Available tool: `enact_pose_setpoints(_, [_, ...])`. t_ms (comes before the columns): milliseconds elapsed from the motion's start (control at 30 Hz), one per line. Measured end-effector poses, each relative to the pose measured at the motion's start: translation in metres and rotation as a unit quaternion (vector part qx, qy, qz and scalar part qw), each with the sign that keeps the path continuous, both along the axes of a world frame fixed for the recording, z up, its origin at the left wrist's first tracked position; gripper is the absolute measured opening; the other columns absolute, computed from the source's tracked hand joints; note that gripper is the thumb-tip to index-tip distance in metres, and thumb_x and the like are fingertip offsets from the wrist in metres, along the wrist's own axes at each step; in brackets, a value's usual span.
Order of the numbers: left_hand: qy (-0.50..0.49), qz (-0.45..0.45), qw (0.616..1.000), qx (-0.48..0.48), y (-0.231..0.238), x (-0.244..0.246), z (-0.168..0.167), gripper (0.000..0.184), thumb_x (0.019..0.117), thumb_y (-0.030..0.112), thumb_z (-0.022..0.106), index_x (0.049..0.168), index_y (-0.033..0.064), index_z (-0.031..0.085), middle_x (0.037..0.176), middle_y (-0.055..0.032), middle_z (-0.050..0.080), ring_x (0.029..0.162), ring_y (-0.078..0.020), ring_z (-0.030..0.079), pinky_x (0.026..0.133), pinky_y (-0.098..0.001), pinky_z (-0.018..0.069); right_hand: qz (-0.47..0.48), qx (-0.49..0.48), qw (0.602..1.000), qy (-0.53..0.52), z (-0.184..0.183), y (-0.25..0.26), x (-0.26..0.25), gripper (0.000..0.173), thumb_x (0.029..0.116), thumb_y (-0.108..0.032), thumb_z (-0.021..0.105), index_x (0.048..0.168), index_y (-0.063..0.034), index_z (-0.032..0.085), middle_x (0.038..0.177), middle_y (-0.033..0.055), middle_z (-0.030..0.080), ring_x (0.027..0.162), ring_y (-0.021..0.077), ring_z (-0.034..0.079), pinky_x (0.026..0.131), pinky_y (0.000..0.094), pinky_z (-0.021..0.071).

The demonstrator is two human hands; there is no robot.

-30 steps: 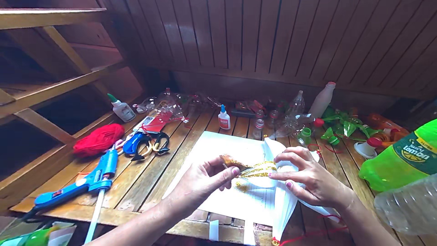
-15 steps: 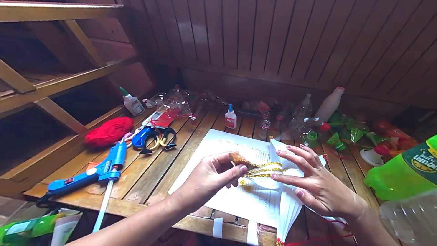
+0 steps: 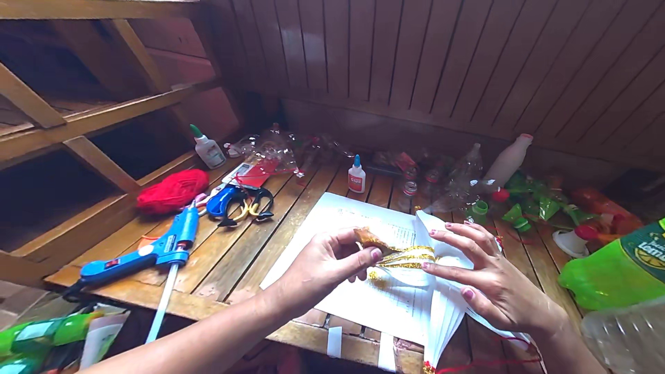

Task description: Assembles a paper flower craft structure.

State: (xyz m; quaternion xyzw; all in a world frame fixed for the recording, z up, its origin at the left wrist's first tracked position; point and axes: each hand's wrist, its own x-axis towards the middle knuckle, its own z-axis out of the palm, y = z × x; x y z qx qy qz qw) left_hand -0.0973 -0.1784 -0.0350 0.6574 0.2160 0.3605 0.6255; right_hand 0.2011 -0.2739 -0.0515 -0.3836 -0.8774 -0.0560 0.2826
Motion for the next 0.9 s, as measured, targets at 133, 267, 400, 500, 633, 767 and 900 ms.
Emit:
enact_pose_setpoints(133, [0.000, 0.002, 1.000, 0.004, 0.0000, 0.0001, 0.0000, 0.007, 0.0948, 0.012, 0.068, 0.100, 0.0126, 0.073, 0.085, 0.0070, 0.073, 0.068, -0.0009, 0.066, 0.063, -0.0157, 0.0551, 0.003, 0.007, 1.000, 0.013, 0.0022, -0.0004, 0.0025, 0.061, 0.1097, -0.048, 0.017, 0.123, -0.0273, 0.073, 0.151, 0.0071, 0.052, 0.148, 0.0231, 0.033, 0.123, 0.0429, 0.0168])
enact_pose_setpoints(267, [0.001, 0.003, 1.000, 0.001, -0.0003, -0.0004, 0.0003, 0.008, 0.0946, 0.011, 0.068, 0.100, 0.0130, 0.073, 0.085, 0.0071, 0.073, 0.068, -0.0008, 0.065, 0.063, -0.0156, 0.0550, 0.000, 0.007, 1.000, 0.008, 0.0015, 0.0001, 0.0033, 0.061, 0.1096, -0.046, 0.018, 0.120, -0.0256, 0.075, 0.149, 0.0082, 0.053, 0.146, 0.0233, 0.036, 0.122, 0.0426, 0.0179])
enact_pose_setpoints(400, [-0.004, 0.003, 1.000, -0.001, -0.0003, -0.0001, -0.0001, 0.008, 0.0946, 0.012, 0.068, 0.101, 0.0124, 0.073, 0.086, 0.0067, 0.073, 0.068, -0.0011, 0.066, 0.063, -0.0158, 0.0553, 0.002, 0.004, 1.000, 0.024, 0.0033, -0.0007, 0.0049, 0.063, 0.1096, -0.047, 0.017, 0.120, -0.0262, 0.075, 0.148, 0.0071, 0.054, 0.145, 0.0217, 0.035, 0.122, 0.0413, 0.0179])
enact_pose_setpoints(500, [-0.001, 0.004, 1.000, -0.001, -0.0006, 0.0001, 0.0002, 0.008, 0.0949, 0.012, 0.068, 0.101, 0.0127, 0.073, 0.085, 0.0071, 0.073, 0.068, -0.0010, 0.066, 0.063, -0.0159, 0.0552, 0.008, 0.015, 0.999, 0.032, 0.0037, -0.0005, 0.0072, 0.065, 0.1097, -0.047, 0.017, 0.116, -0.0239, 0.077, 0.144, 0.0076, 0.057, 0.143, 0.0217, 0.038, 0.121, 0.0396, 0.0196])
enact_pose_setpoints(633, [-0.005, 0.005, 1.000, -0.004, -0.0008, 0.0002, -0.0001, 0.009, 0.0947, 0.011, 0.068, 0.101, 0.0122, 0.073, 0.085, 0.0067, 0.073, 0.068, -0.0013, 0.066, 0.063, -0.0161, 0.0555, 0.008, 0.008, 1.000, 0.025, 0.0031, -0.0001, 0.0065, 0.064, 0.1098, -0.045, 0.017, 0.113, -0.0227, 0.077, 0.143, 0.0072, 0.058, 0.142, 0.0210, 0.039, 0.121, 0.0391, 0.0191])
enact_pose_setpoints(767, [-0.003, 0.008, 1.000, -0.006, -0.0010, 0.0001, 0.0005, 0.008, 0.0945, 0.011, 0.068, 0.100, 0.0126, 0.073, 0.084, 0.0064, 0.073, 0.068, -0.0014, 0.066, 0.063, -0.0160, 0.0555, 0.005, 0.006, 1.000, 0.023, 0.0034, -0.0005, 0.0059, 0.064, 0.1098, -0.045, 0.017, 0.113, -0.0231, 0.077, 0.141, 0.0076, 0.058, 0.141, 0.0213, 0.040, 0.121, 0.0397, 0.0190])
enact_pose_setpoints(900, [-0.007, 0.003, 1.000, -0.003, 0.0000, -0.0003, -0.0008, 0.009, 0.0949, 0.012, 0.068, 0.101, 0.0121, 0.073, 0.086, 0.0054, 0.074, 0.069, -0.0018, 0.066, 0.063, -0.0162, 0.0557, 0.006, 0.009, 1.000, 0.029, 0.0047, -0.0006, 0.0077, 0.065, 0.1097, -0.045, 0.017, 0.112, -0.0228, 0.078, 0.141, 0.0076, 0.059, 0.141, 0.0212, 0.040, 0.121, 0.0402, 0.0188])
